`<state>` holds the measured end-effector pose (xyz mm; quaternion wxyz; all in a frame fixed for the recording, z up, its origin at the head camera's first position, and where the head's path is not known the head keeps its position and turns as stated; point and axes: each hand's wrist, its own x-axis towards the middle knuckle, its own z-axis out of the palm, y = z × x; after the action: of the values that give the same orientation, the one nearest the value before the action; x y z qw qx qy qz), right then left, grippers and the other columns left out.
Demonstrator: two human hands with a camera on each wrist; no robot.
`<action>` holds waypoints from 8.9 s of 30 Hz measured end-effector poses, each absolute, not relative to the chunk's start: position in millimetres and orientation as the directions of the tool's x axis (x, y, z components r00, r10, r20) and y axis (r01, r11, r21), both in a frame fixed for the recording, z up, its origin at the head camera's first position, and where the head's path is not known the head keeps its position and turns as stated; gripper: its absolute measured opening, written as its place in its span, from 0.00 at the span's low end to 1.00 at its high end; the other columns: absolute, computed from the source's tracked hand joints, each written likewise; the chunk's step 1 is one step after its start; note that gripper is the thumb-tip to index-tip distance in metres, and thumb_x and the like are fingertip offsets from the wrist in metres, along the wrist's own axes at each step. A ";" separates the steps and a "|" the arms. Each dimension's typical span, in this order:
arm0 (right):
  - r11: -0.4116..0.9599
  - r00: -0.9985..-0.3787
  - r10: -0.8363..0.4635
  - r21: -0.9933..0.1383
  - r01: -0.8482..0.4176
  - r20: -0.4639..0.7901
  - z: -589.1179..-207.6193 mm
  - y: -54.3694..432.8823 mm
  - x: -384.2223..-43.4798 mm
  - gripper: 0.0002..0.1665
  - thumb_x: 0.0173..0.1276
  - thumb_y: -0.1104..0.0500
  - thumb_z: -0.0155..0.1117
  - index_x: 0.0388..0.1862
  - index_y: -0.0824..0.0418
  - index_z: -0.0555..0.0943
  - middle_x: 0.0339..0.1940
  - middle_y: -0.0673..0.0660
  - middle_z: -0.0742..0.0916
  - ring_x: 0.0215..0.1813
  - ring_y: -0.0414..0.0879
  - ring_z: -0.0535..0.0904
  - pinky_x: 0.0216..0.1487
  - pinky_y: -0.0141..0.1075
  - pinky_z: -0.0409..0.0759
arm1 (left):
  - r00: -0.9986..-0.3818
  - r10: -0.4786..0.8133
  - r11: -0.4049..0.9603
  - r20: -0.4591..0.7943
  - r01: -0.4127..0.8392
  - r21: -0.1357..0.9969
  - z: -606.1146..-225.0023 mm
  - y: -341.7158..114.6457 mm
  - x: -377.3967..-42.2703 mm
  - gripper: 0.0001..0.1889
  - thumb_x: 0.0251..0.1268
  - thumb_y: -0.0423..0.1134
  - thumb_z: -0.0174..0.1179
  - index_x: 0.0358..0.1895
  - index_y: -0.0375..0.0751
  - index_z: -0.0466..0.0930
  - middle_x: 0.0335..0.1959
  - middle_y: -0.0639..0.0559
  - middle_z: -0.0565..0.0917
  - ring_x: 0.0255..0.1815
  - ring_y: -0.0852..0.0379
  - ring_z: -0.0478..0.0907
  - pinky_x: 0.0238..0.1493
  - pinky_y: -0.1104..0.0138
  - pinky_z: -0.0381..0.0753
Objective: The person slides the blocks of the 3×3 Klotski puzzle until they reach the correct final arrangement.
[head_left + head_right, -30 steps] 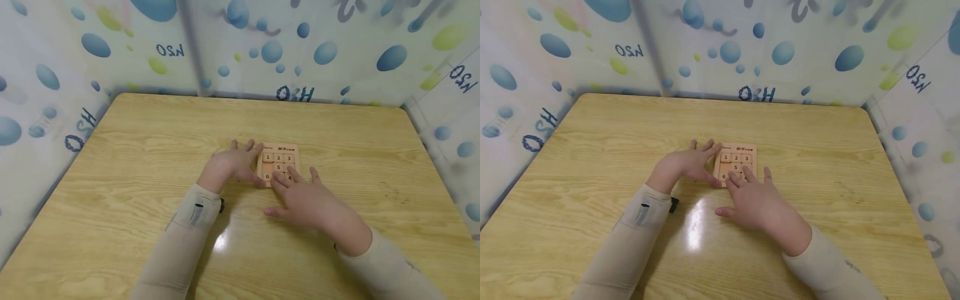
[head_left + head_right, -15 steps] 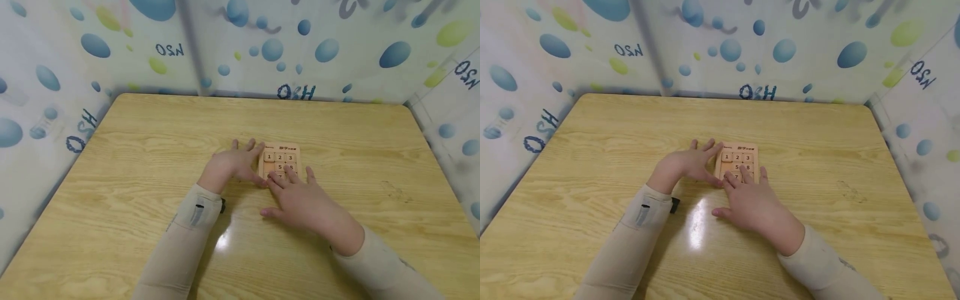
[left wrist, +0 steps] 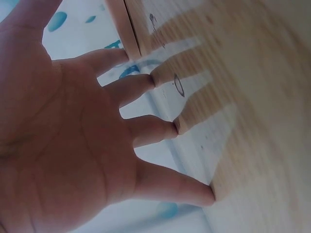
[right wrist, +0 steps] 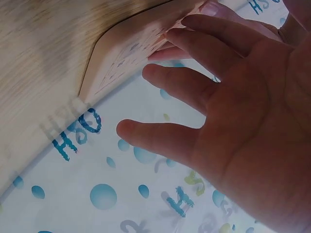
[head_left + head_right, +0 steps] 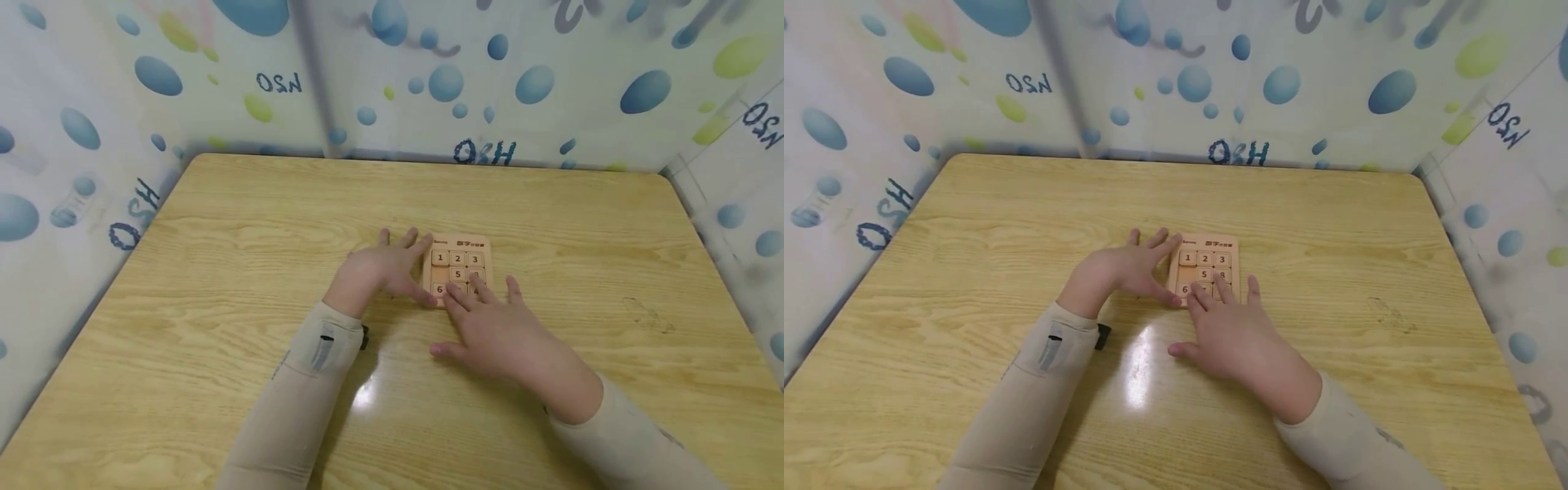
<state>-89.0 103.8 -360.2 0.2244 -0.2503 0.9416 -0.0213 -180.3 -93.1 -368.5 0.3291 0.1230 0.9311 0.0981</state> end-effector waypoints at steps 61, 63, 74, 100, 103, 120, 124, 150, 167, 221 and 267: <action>0.910 -0.799 -0.410 -0.137 -0.392 -0.439 -359.7 129.8 -89.5 0.52 0.77 0.25 0.52 0.86 0.57 0.62 0.89 0.59 0.63 0.89 0.71 0.48 0.77 0.85 0.39 | -0.755 0.281 0.951 -0.593 0.138 0.276 -366.5 -92.3 -179.7 0.64 0.57 0.73 0.72 0.88 0.72 0.33 0.91 0.62 0.30 0.90 0.35 0.24 0.73 0.15 0.40; 0.910 -0.799 -0.410 -0.136 -0.392 -0.439 -360.2 130.4 -88.9 0.53 0.78 0.24 0.51 0.87 0.57 0.62 0.89 0.58 0.63 0.89 0.71 0.48 0.77 0.85 0.39 | -0.758 0.278 0.952 -0.590 0.135 0.275 -366.1 -92.2 -179.9 0.65 0.56 0.73 0.72 0.88 0.73 0.33 0.91 0.62 0.31 0.90 0.35 0.24 0.73 0.15 0.40; 0.885 -0.781 -0.466 -0.217 -0.412 -0.415 -366.8 120.9 -93.3 0.51 0.78 0.27 0.53 0.88 0.53 0.59 0.90 0.57 0.60 0.90 0.68 0.46 0.77 0.84 0.39 | -0.752 0.281 0.953 -0.596 0.143 0.268 -366.4 -92.9 -179.0 0.64 0.58 0.73 0.71 0.88 0.72 0.33 0.91 0.60 0.31 0.90 0.35 0.24 0.72 0.14 0.44; 0.918 -0.814 -0.390 -0.110 -0.381 -0.432 -360.8 130.1 -88.3 0.51 0.78 0.26 0.53 0.87 0.55 0.61 0.89 0.57 0.62 0.89 0.70 0.49 0.78 0.84 0.38 | -0.751 0.277 0.955 -0.599 0.147 0.257 -365.0 -92.7 -179.6 0.64 0.57 0.74 0.71 0.88 0.73 0.33 0.91 0.61 0.30 0.90 0.35 0.24 0.73 0.15 0.44; 0.916 -0.810 -0.392 -0.099 -0.390 -0.436 -357.7 129.5 -85.3 0.50 0.78 0.26 0.52 0.86 0.54 0.63 0.88 0.57 0.64 0.89 0.71 0.50 0.77 0.85 0.39 | -0.748 0.276 0.955 -0.603 0.145 0.257 -364.3 -92.5 -179.8 0.64 0.57 0.74 0.71 0.87 0.74 0.32 0.91 0.61 0.30 0.90 0.35 0.23 0.73 0.15 0.43; 0.900 -0.809 -0.435 -0.158 -0.407 -0.396 -370.8 117.8 -108.7 0.51 0.79 0.29 0.54 0.89 0.53 0.56 0.91 0.54 0.59 0.90 0.69 0.46 0.78 0.84 0.40 | -0.736 0.281 0.954 -0.616 0.146 0.260 -366.7 -91.8 -180.2 0.64 0.57 0.75 0.70 0.87 0.75 0.31 0.90 0.60 0.29 0.89 0.34 0.23 0.73 0.15 0.44; 0.908 -0.807 -0.417 -0.158 -0.387 -0.418 -371.6 120.1 -110.3 0.51 0.79 0.29 0.53 0.89 0.53 0.55 0.91 0.54 0.58 0.90 0.68 0.45 0.79 0.84 0.38 | -0.738 0.280 0.955 -0.614 0.150 0.256 -367.6 -91.7 -180.6 0.64 0.56 0.76 0.70 0.87 0.75 0.31 0.90 0.60 0.29 0.89 0.34 0.23 0.73 0.15 0.44; 0.880 -0.775 -0.469 -0.155 -0.448 -0.423 -371.0 100.7 -117.6 0.50 0.80 0.29 0.54 0.90 0.49 0.54 0.91 0.51 0.55 0.91 0.67 0.43 0.79 0.83 0.37 | -0.732 0.278 0.957 -0.623 0.153 0.248 -366.0 -91.4 -180.1 0.64 0.58 0.76 0.68 0.87 0.73 0.30 0.90 0.60 0.28 0.89 0.34 0.22 0.72 0.14 0.44; 0.902 -0.798 -0.425 -0.129 -0.411 -0.427 -366.8 123.5 -112.6 0.49 0.79 0.30 0.55 0.88 0.53 0.58 0.91 0.54 0.58 0.90 0.69 0.44 0.79 0.83 0.38 | -0.733 0.278 0.956 -0.620 0.148 0.253 -368.1 -91.9 -180.4 0.65 0.56 0.76 0.69 0.87 0.74 0.30 0.90 0.60 0.28 0.90 0.34 0.23 0.72 0.14 0.43; 0.871 -0.779 -0.476 -0.092 -0.483 -0.408 -359.2 127.6 -91.0 0.48 0.78 0.29 0.56 0.85 0.55 0.66 0.89 0.53 0.64 0.90 0.67 0.50 0.79 0.82 0.41 | -0.718 0.297 0.953 -0.630 0.177 0.247 -366.2 -91.9 -180.2 0.65 0.59 0.76 0.67 0.87 0.71 0.27 0.90 0.58 0.25 0.89 0.33 0.21 0.72 0.15 0.42; 0.884 -0.789 -0.459 -0.125 -0.450 -0.408 -357.7 112.7 -91.7 0.48 0.78 0.30 0.58 0.86 0.55 0.63 0.89 0.54 0.63 0.89 0.69 0.49 0.78 0.84 0.42 | -0.725 0.303 0.951 -0.618 0.191 0.243 -366.3 -93.5 -178.6 0.64 0.60 0.76 0.66 0.87 0.71 0.28 0.90 0.58 0.26 0.89 0.32 0.22 0.72 0.15 0.46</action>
<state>-91.7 112.7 -357.7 0.2183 -0.2402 0.9458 -0.0106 -178.6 -93.5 -366.3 0.3457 0.1335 0.9252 0.0814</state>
